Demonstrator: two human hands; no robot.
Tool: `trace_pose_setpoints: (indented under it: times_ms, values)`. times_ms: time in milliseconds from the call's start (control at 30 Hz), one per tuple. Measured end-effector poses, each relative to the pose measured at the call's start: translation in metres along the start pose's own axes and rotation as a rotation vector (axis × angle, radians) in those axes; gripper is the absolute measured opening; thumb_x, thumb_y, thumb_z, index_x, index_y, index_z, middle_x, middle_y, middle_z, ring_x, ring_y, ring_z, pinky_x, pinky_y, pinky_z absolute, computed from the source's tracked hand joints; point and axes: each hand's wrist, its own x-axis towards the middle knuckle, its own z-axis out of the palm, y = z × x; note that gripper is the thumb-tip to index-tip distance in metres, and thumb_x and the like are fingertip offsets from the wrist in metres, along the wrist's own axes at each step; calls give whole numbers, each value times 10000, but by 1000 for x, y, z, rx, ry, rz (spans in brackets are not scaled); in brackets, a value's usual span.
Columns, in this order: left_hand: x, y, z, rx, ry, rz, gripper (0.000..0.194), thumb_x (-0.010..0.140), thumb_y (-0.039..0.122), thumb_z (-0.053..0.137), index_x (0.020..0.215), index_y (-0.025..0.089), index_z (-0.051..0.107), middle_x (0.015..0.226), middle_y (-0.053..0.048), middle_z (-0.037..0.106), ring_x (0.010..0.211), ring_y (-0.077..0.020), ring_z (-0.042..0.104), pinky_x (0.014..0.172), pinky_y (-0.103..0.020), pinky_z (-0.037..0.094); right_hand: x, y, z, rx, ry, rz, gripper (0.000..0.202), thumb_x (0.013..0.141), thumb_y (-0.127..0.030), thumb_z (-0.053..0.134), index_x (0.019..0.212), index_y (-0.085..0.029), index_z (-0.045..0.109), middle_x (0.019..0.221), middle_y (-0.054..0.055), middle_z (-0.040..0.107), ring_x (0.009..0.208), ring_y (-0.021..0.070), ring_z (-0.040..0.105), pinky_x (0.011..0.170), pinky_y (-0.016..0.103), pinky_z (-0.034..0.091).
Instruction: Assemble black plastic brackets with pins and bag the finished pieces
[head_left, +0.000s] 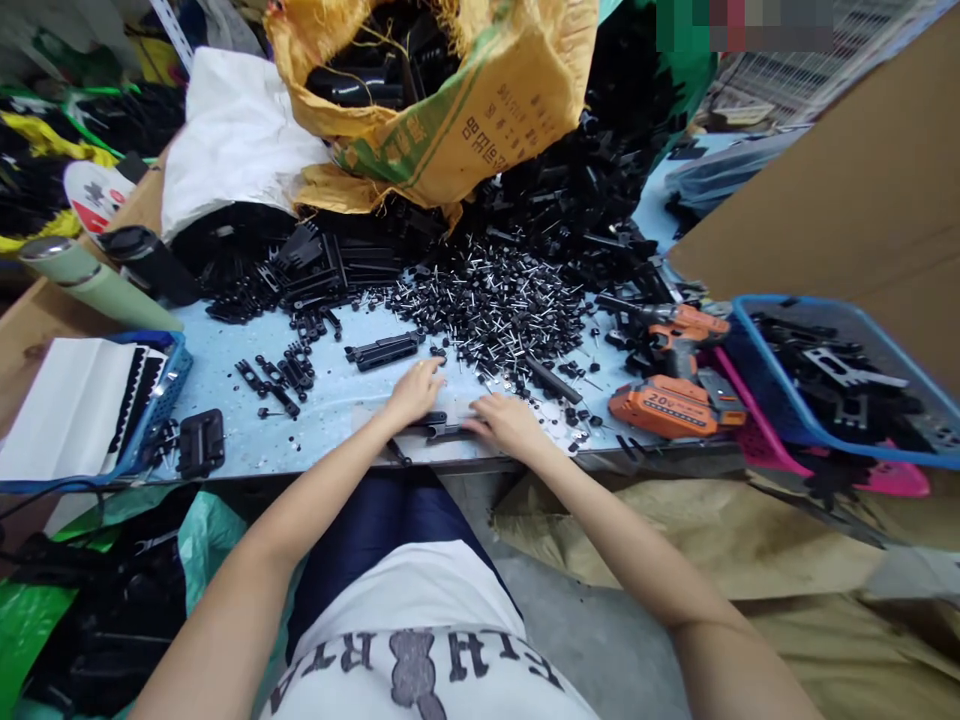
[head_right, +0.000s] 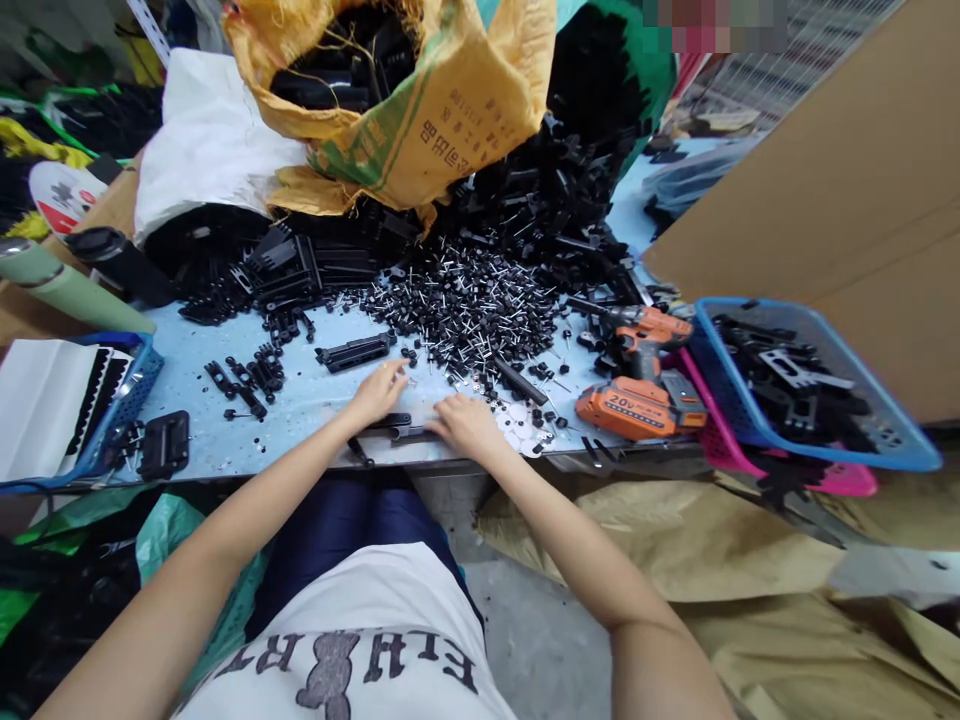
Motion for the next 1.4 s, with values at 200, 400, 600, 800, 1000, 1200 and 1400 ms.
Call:
trace_pose_setpoints:
  times_ms: [200,400,600,800,1000,1200,1400]
  values:
    - [60,12,14,146,8,-158,224,836,81,429,946,92,624,947,-150,637,923,-239,603,824,-331,443,40,15,4,41,-16,339,210,910,-211,415,1000,-144,592,968,129,616,906,211,563,732,279,393]
    - [-14,-13,-15,80,227,-143,241,906,162,354,944,140,591,953,-111,602,932,-199,562,850,-311,427,16,-5,8,618,336,233,169,877,-262,477,896,-168,616,897,64,650,791,151,612,750,263,485]
    - [-98,-47,-32,-10,461,-257,195,916,235,367,838,195,542,834,-64,586,856,-196,570,801,-322,446,11,-44,11,847,562,122,229,882,-354,486,850,-195,648,854,81,660,803,184,622,726,319,517]
    - [-92,-63,-39,142,394,-446,200,888,215,401,985,158,566,1020,-136,575,946,-243,577,815,-354,453,12,-51,26,654,565,62,245,925,-290,422,891,-192,645,900,92,639,845,175,610,768,310,500]
    - [-101,-59,-48,294,153,-617,360,899,418,397,1007,117,564,905,-153,615,866,-287,611,726,-373,469,0,-49,45,497,528,-50,254,932,-239,407,994,-183,647,998,98,653,973,193,591,838,334,485]
    - [-140,-49,-30,305,95,-245,239,878,300,458,1041,169,574,995,-114,569,914,-235,568,808,-349,464,-8,-48,52,603,499,-30,283,925,-287,433,1129,-194,606,1019,99,660,959,192,611,831,350,499]
    - [-148,-43,-21,305,56,-150,213,891,318,455,932,169,601,957,-125,573,910,-247,527,778,-379,460,-9,-49,61,573,490,-16,322,928,-278,402,1183,-195,580,964,99,673,908,205,624,815,375,495]
